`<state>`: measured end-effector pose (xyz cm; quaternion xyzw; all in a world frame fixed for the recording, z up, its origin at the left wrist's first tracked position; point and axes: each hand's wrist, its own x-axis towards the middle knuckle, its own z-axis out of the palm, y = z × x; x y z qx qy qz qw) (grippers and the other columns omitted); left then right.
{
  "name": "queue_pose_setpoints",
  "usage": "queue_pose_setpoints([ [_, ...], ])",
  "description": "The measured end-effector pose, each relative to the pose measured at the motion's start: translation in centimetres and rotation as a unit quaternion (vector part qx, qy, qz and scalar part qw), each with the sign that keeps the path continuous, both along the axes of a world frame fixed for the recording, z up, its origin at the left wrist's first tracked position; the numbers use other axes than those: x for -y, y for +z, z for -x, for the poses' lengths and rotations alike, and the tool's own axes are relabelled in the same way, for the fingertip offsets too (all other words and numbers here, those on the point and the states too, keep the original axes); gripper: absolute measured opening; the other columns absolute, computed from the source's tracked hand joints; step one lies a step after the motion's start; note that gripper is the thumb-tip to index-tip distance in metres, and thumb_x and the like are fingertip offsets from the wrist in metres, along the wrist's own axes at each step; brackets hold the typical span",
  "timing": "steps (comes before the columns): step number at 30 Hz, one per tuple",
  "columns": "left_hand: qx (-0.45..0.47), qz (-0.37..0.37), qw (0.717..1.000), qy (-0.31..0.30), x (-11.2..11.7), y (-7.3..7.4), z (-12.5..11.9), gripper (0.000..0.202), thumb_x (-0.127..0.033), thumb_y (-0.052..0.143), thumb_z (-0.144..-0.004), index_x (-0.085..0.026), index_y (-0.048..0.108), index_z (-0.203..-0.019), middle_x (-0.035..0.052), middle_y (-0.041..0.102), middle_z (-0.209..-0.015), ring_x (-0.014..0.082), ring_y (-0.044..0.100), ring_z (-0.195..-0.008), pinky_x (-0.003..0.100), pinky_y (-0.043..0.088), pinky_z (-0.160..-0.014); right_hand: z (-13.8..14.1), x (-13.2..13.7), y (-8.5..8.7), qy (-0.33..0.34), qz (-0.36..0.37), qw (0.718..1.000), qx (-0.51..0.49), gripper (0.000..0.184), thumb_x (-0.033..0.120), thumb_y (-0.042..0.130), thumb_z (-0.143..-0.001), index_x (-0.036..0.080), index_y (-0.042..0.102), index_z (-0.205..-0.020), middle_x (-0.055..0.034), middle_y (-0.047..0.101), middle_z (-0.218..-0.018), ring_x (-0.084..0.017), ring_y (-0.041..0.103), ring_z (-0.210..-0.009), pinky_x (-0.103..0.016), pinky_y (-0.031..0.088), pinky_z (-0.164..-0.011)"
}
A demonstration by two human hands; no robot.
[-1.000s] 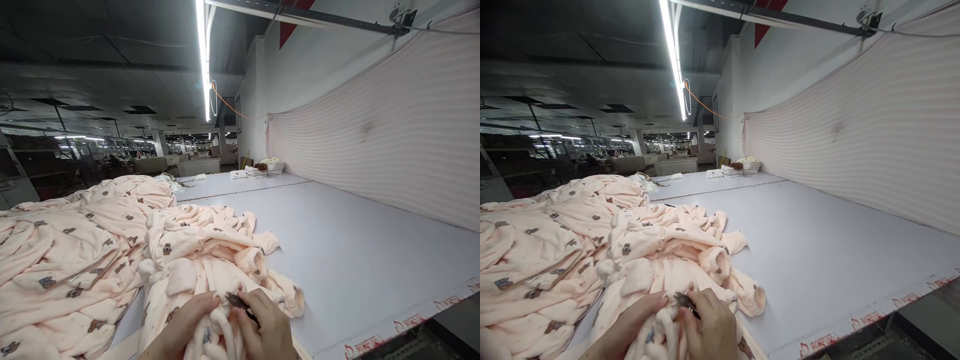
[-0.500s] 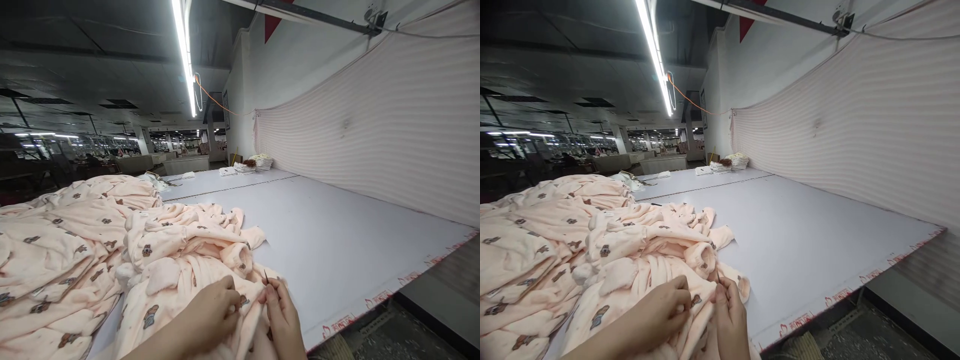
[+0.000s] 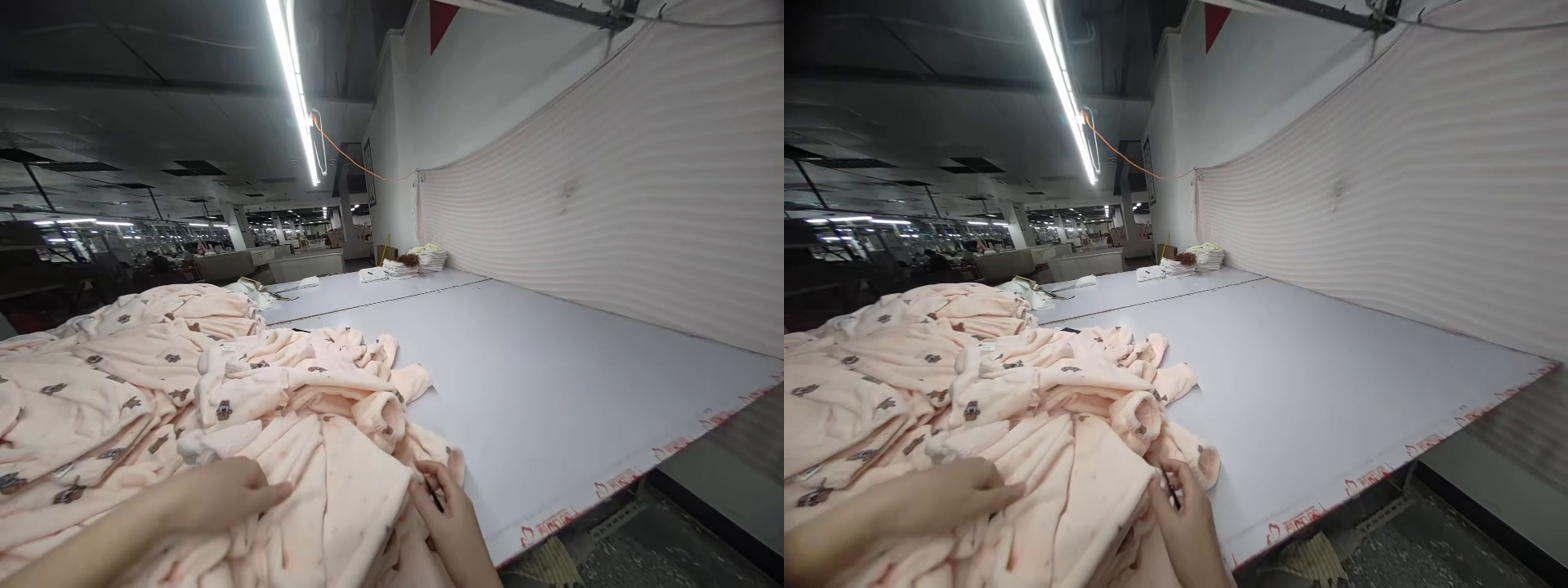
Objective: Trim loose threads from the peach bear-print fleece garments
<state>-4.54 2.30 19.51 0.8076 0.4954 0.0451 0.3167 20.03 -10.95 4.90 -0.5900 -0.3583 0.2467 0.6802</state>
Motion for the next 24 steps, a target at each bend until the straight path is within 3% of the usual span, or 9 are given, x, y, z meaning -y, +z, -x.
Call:
queue_pose_setpoints([
  [2,-0.143,-0.114,0.976,-0.115,2.0,-0.8,-1.3,0.020,-0.034,0.064,-0.067,-0.020,0.063,-0.052,0.0079,0.064,-0.064,0.0284,0.058,-0.065,0.035,0.034,-0.063,0.2,-0.8,0.2,0.026,-0.004,0.999,0.040,0.013,0.030,0.062,-0.076,0.018,0.061,-0.073,0.0001,0.061,-0.071,-0.018,0.058,-0.074,-0.025,0.048,-0.067],
  [4,-0.108,-0.216,0.952,-0.188,4.4,-1.4,-3.8,0.012,-0.022,0.057,-0.067,-0.021,0.068,-0.073,0.0120,0.067,-0.092,0.0326,0.057,-0.089,0.041,0.035,-0.079,1.1,-1.4,0.7,0.051,-0.027,0.998,0.027,0.012,0.028,0.058,-0.080,0.018,0.058,-0.073,0.0008,0.060,-0.073,-0.017,0.058,-0.076,-0.024,0.047,-0.071],
  [5,-0.066,-0.204,0.957,-0.193,5.4,-1.6,-5.1,0.020,-0.020,0.055,-0.069,-0.022,0.067,-0.085,0.0102,0.065,-0.102,0.0302,0.056,-0.094,0.039,0.035,-0.081,1.7,-1.7,1.1,0.063,-0.046,0.997,0.007,0.011,0.028,0.056,-0.081,0.019,0.057,-0.075,0.0008,0.060,-0.075,-0.016,0.058,-0.077,-0.024,0.047,-0.071],
  [7,0.001,-0.140,0.978,-0.156,6.5,-2.0,-7.1,0.018,-0.025,0.055,-0.074,-0.024,0.060,-0.091,0.0047,0.064,-0.096,0.0244,0.057,-0.087,0.032,0.037,-0.074,2.9,-2.0,1.5,0.085,-0.081,0.993,-0.032,0.009,0.028,0.056,-0.082,0.020,0.056,-0.080,0.0010,0.060,-0.076,-0.015,0.059,-0.075,-0.023,0.048,-0.070],
  [9,0.042,-0.081,0.990,-0.104,6.3,-2.7,-7.9,0.012,-0.034,0.056,-0.076,-0.023,0.053,-0.082,0.0000,0.061,-0.080,0.0208,0.056,-0.075,0.027,0.036,-0.063,3.7,-2.2,1.7,0.079,-0.098,0.991,-0.041,0.005,0.025,0.055,-0.081,0.020,0.055,-0.080,0.0020,0.059,-0.073,-0.014,0.059,-0.070,-0.021,0.047,-0.065],
  [13,0.170,-0.027,0.984,-0.053,4.7,-4.9,-6.7,0.008,-0.021,0.042,-0.081,-0.022,0.050,-0.079,-0.0033,0.054,-0.072,0.0165,0.052,-0.070,0.024,0.038,-0.061,3.3,-1.7,1.7,0.033,-0.109,0.988,0.105,0.007,0.022,0.051,-0.081,0.021,0.057,-0.077,0.0002,0.058,-0.075,-0.015,0.056,-0.071,-0.023,0.045,-0.066],
  [17,0.275,0.066,0.959,-0.017,4.4,-6.0,-5.1,0.011,-0.016,0.041,-0.076,-0.021,0.048,-0.082,-0.0047,0.047,-0.070,0.0135,0.046,-0.060,0.022,0.039,-0.051,2.7,-0.9,2.2,0.078,-0.073,0.970,0.217,0.010,0.031,0.057,-0.082,0.023,0.063,-0.084,-0.0005,0.061,-0.079,-0.017,0.060,-0.073,-0.022,0.045,-0.064],
  [20,0.312,0.075,0.947,0.012,5.0,-5.8,-4.8,0.010,-0.018,0.045,-0.074,-0.021,0.050,-0.082,-0.0035,0.048,-0.073,0.0141,0.046,-0.062,0.022,0.041,-0.051,3.2,-0.6,2.6,0.054,-0.060,0.951,0.300,0.023,0.038,0.054,-0.084,0.027,0.065,-0.102,-0.0024,0.064,-0.085,-0.018,0.063,-0.072,-0.025,0.048,-0.062],
  [24,0.342,0.038,0.938,0.043,5.7,-5.3,-4.6,0.012,-0.021,0.050,-0.074,-0.022,0.054,-0.086,-0.0018,0.051,-0.076,0.0170,0.049,-0.071,0.024,0.042,-0.058,4.3,-0.8,2.5,-0.019,-0.037,0.930,0.364,0.023,0.041,0.049,-0.087,0.027,0.065,-0.097,-0.0034,0.066,-0.080,-0.020,0.065,-0.067,-0.027,0.049,-0.059],
])
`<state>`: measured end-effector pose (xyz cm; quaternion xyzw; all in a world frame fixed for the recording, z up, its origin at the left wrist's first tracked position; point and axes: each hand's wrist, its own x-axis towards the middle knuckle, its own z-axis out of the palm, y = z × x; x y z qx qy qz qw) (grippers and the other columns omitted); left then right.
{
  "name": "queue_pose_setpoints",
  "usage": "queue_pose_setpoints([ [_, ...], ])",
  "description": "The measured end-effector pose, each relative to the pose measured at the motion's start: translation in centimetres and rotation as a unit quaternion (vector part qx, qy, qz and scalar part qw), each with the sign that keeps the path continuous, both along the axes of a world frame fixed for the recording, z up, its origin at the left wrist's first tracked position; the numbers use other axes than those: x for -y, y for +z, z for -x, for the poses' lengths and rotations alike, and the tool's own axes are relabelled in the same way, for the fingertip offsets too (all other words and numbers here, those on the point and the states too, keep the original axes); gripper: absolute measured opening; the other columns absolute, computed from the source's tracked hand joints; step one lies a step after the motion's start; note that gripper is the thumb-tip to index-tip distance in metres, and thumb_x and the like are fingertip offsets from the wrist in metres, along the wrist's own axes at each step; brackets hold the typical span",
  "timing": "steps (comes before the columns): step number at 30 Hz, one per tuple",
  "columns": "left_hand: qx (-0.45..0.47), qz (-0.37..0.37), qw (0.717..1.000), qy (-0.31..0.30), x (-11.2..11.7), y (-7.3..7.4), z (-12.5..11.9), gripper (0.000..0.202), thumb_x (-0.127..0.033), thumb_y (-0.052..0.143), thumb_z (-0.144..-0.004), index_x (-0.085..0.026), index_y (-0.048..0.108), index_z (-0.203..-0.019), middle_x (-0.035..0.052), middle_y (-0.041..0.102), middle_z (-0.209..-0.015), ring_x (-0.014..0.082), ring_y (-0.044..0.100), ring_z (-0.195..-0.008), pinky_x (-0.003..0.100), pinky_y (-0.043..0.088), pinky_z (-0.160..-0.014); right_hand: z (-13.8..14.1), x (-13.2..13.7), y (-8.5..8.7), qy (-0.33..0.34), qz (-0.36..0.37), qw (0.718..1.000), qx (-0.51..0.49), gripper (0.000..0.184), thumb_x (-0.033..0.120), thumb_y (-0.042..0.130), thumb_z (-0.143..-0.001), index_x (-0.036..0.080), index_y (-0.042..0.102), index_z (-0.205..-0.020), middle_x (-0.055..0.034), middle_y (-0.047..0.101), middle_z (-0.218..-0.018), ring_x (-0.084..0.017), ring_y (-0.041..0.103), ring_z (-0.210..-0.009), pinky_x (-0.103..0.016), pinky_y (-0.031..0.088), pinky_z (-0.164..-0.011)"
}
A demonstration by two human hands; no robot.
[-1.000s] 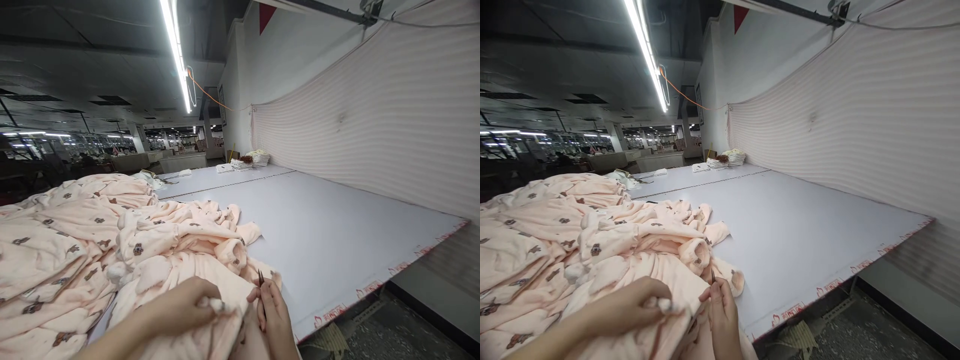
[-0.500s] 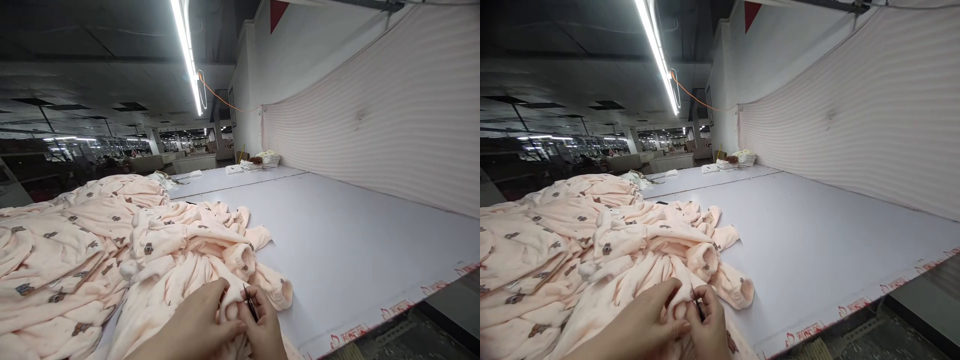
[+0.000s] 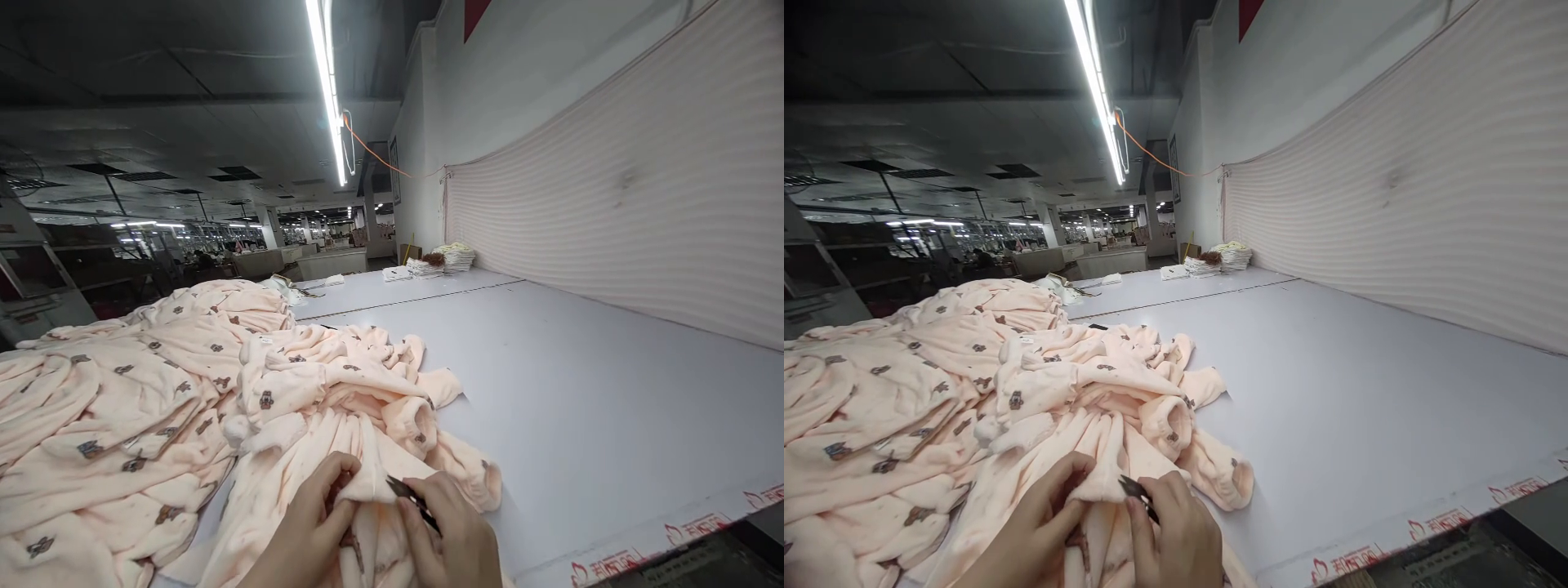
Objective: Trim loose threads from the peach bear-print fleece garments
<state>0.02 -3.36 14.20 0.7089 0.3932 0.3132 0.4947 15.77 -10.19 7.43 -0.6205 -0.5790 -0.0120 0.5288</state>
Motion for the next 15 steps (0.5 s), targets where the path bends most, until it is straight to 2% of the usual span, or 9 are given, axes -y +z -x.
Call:
queue_pose_setpoints([
  [3,0.034,0.053,0.998,-0.022,-0.3,0.2,0.5,0.019,-0.028,0.056,-0.077,-0.023,0.057,-0.096,-0.0014,0.054,-0.079,0.0172,0.051,-0.073,0.024,0.041,-0.062,0.2,-0.4,-0.3,-0.009,0.012,1.000,0.002,0.019,0.038,0.052,-0.084,0.026,0.061,-0.096,-0.0025,0.064,-0.079,-0.020,0.065,-0.065,-0.026,0.049,-0.057],
  [6,0.028,0.141,0.987,-0.065,-1.2,0.3,1.0,0.022,-0.039,0.063,-0.076,-0.017,0.062,-0.076,-0.0022,0.051,-0.067,0.0148,0.047,-0.066,0.022,0.036,-0.059,0.0,-1.3,0.0,-0.042,0.047,0.998,-0.011,0.008,0.025,0.047,-0.084,0.025,0.055,-0.084,-0.0007,0.064,-0.073,-0.019,0.064,-0.065,-0.026,0.046,-0.057],
  [8,0.040,0.207,0.976,-0.058,-1.9,0.3,1.2,0.028,-0.041,0.065,-0.075,-0.015,0.060,-0.066,-0.0030,0.050,-0.062,0.0132,0.044,-0.063,0.022,0.036,-0.059,-0.1,-1.9,0.5,-0.055,0.076,0.995,-0.039,0.006,0.025,0.049,-0.084,0.024,0.051,-0.078,0.0007,0.063,-0.069,-0.019,0.062,-0.063,-0.025,0.044,-0.057],
  [11,0.095,0.278,0.955,-0.033,-2.5,0.2,1.5,0.024,-0.038,0.067,-0.074,-0.014,0.063,-0.072,-0.0018,0.055,-0.065,0.0135,0.048,-0.065,0.022,0.038,-0.062,-0.2,-2.4,1.0,0.010,0.095,0.993,-0.072,0.011,0.030,0.057,-0.083,0.024,0.054,-0.074,0.0026,0.062,-0.067,-0.017,0.061,-0.062,-0.023,0.044,-0.057],
  [13,0.127,0.301,0.944,-0.044,-2.7,0.0,1.7,0.023,-0.036,0.068,-0.075,-0.013,0.065,-0.074,-0.0002,0.058,-0.067,0.0142,0.051,-0.066,0.023,0.040,-0.063,-0.2,-2.2,1.1,0.072,0.067,0.992,-0.080,0.012,0.035,0.060,-0.081,0.025,0.062,-0.085,0.0016,0.066,-0.077,-0.017,0.064,-0.071,-0.023,0.046,-0.063],
  [15,0.144,0.314,0.936,-0.066,-2.6,-0.1,1.7,0.023,-0.035,0.067,-0.076,-0.012,0.066,-0.075,0.0018,0.061,-0.069,0.0152,0.053,-0.067,0.025,0.041,-0.065,0.0,-1.8,1.0,0.103,0.036,0.992,-0.069,0.021,0.038,0.059,-0.082,0.028,0.065,-0.099,0.0003,0.067,-0.087,-0.018,0.064,-0.078,-0.024,0.048,-0.069],
])
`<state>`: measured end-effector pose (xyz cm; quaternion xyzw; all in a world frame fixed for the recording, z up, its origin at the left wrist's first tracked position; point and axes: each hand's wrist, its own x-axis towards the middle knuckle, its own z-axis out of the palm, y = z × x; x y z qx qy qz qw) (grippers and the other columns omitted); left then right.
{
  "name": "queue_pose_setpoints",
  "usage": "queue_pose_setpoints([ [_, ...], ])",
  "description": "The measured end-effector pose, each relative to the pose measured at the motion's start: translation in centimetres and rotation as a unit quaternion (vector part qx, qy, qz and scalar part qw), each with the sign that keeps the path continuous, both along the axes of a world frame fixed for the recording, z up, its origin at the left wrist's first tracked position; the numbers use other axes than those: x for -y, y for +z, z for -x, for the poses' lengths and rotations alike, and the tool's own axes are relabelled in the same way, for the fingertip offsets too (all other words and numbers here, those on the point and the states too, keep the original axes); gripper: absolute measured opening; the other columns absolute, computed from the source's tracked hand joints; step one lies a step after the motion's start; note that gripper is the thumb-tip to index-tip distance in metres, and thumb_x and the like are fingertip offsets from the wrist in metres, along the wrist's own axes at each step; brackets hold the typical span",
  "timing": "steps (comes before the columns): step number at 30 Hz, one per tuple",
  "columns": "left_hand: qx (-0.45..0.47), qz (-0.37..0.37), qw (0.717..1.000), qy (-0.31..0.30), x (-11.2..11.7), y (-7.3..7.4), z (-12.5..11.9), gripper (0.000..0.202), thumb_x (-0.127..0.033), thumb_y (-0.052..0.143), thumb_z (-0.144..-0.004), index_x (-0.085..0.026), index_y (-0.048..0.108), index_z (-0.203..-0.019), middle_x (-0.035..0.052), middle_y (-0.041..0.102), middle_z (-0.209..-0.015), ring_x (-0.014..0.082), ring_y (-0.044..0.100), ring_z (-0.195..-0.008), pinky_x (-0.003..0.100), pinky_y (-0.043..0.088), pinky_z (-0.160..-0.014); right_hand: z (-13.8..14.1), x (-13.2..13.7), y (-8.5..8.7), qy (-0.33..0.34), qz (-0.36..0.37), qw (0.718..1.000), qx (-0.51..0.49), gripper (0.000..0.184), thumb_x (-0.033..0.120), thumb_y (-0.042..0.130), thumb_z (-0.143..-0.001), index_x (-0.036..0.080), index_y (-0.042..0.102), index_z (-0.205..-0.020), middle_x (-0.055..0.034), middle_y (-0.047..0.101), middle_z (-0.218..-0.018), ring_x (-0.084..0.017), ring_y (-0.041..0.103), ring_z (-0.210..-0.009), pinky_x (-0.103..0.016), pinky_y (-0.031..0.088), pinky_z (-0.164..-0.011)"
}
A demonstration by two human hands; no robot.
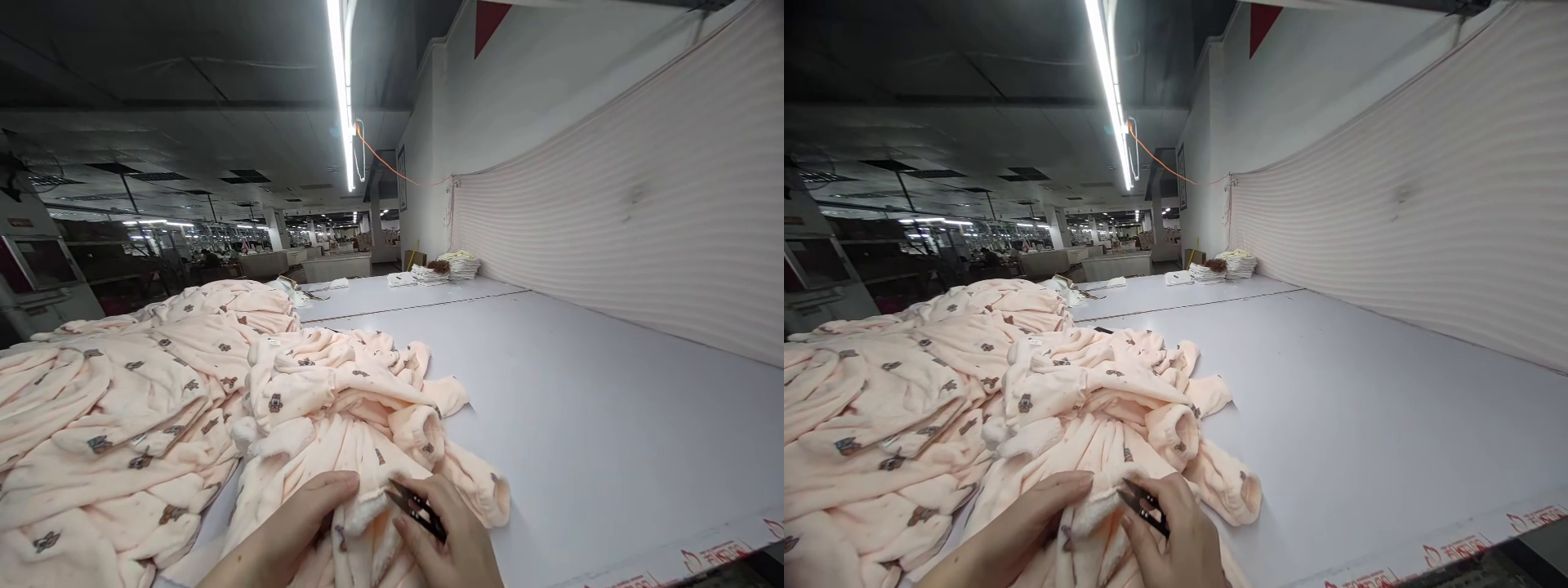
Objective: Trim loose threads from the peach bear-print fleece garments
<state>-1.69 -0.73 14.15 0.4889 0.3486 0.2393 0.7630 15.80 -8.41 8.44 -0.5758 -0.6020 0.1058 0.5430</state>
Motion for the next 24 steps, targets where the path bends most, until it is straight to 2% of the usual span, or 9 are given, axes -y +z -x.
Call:
queue_pose_setpoints([
  [4,0.021,0.007,0.999,-0.032,0.2,0.3,0.0,0.023,-0.033,0.064,-0.079,-0.010,0.069,-0.076,0.0039,0.065,-0.070,0.0161,0.055,-0.068,0.026,0.042,-0.067,0.1,0.5,0.3,-0.017,0.009,0.999,0.026,0.019,0.034,0.050,-0.090,0.029,0.068,-0.096,-0.0012,0.068,-0.086,-0.018,0.065,-0.079,-0.025,0.047,-0.071],
  [9,0.045,0.014,0.997,-0.058,0.4,0.7,0.1,0.023,-0.032,0.064,-0.080,-0.010,0.069,-0.075,0.0040,0.066,-0.070,0.0158,0.056,-0.068,0.026,0.043,-0.068,0.2,0.9,1.1,-0.023,-0.020,0.994,0.106,0.024,0.034,0.058,-0.084,0.029,0.065,-0.107,-0.0008,0.069,-0.087,-0.019,0.065,-0.075,-0.026,0.046,-0.066],
  [13,0.018,-0.009,0.998,-0.062,0.6,0.4,-0.2,0.024,-0.033,0.066,-0.079,-0.010,0.069,-0.077,0.0028,0.064,-0.071,0.0161,0.056,-0.072,0.026,0.043,-0.072,1.0,1.1,1.4,-0.052,-0.037,0.986,0.154,0.023,0.031,0.048,-0.089,0.029,0.066,-0.103,-0.0022,0.069,-0.087,-0.022,0.064,-0.075,-0.030,0.045,-0.067],
  [16,-0.003,-0.056,0.997,-0.054,0.2,0.5,-0.2,0.024,-0.037,0.064,-0.080,-0.013,0.068,-0.077,0.0015,0.064,-0.073,0.0173,0.057,-0.076,0.027,0.043,-0.075,0.8,1.0,0.9,-0.030,-0.025,0.998,0.058,0.023,0.033,0.047,-0.090,0.028,0.068,-0.097,-0.0017,0.068,-0.083,-0.019,0.064,-0.075,-0.026,0.046,-0.066],
  [18,0.008,-0.098,0.995,0.002,-0.4,0.9,0.0,0.026,-0.040,0.059,-0.083,-0.016,0.067,-0.090,0.0018,0.066,-0.082,0.0195,0.059,-0.083,0.029,0.044,-0.078,-0.1,1.1,0.0,-0.041,-0.014,0.998,-0.039,0.021,0.037,0.051,-0.089,0.026,0.069,-0.094,-0.0022,0.069,-0.085,-0.019,0.064,-0.079,-0.024,0.046,-0.070],
  [20,0.021,-0.146,0.985,0.088,-1.1,1.3,0.1,0.035,-0.046,0.050,-0.086,-0.019,0.064,-0.104,0.0028,0.067,-0.087,0.0212,0.060,-0.085,0.030,0.044,-0.078,-1.2,1.4,-1.0,-0.093,0.007,0.987,-0.131,0.024,0.042,0.055,-0.086,0.024,0.067,-0.093,-0.0034,0.069,-0.089,-0.020,0.063,-0.085,-0.024,0.046,-0.074],
  [21,0.003,-0.179,0.978,0.106,-1.3,1.4,0.0,0.040,-0.048,0.045,-0.087,-0.019,0.062,-0.109,0.0032,0.067,-0.086,0.0214,0.060,-0.082,0.030,0.044,-0.076,-1.8,1.5,-1.5,-0.120,0.022,0.978,-0.167,0.026,0.045,0.055,-0.085,0.023,0.066,-0.093,-0.0036,0.069,-0.090,-0.021,0.063,-0.085,-0.025,0.047,-0.074],
  [23,-0.104,-0.292,0.949,0.054,-1.3,1.2,-0.7,0.046,-0.051,0.044,-0.085,-0.019,0.060,-0.113,0.0025,0.067,-0.078,0.0210,0.058,-0.071,0.031,0.043,-0.071,-2.4,1.6,-2.2,-0.132,0.052,0.966,-0.218,0.030,0.049,0.053,-0.085,0.022,0.064,-0.089,-0.0029,0.069,-0.086,-0.020,0.063,-0.080,-0.025,0.047,-0.072],
  [24,-0.176,-0.362,0.915,-0.003,-1.1,1.0,-1.4,0.046,-0.052,0.049,-0.081,-0.021,0.060,-0.114,0.0021,0.067,-0.076,0.0213,0.057,-0.069,0.032,0.042,-0.070,-2.4,1.5,-2.3,-0.113,0.062,0.963,-0.237,0.032,0.051,0.050,-0.086,0.022,0.063,-0.086,-0.0023,0.068,-0.082,-0.019,0.062,-0.075,-0.025,0.048,-0.069],
])
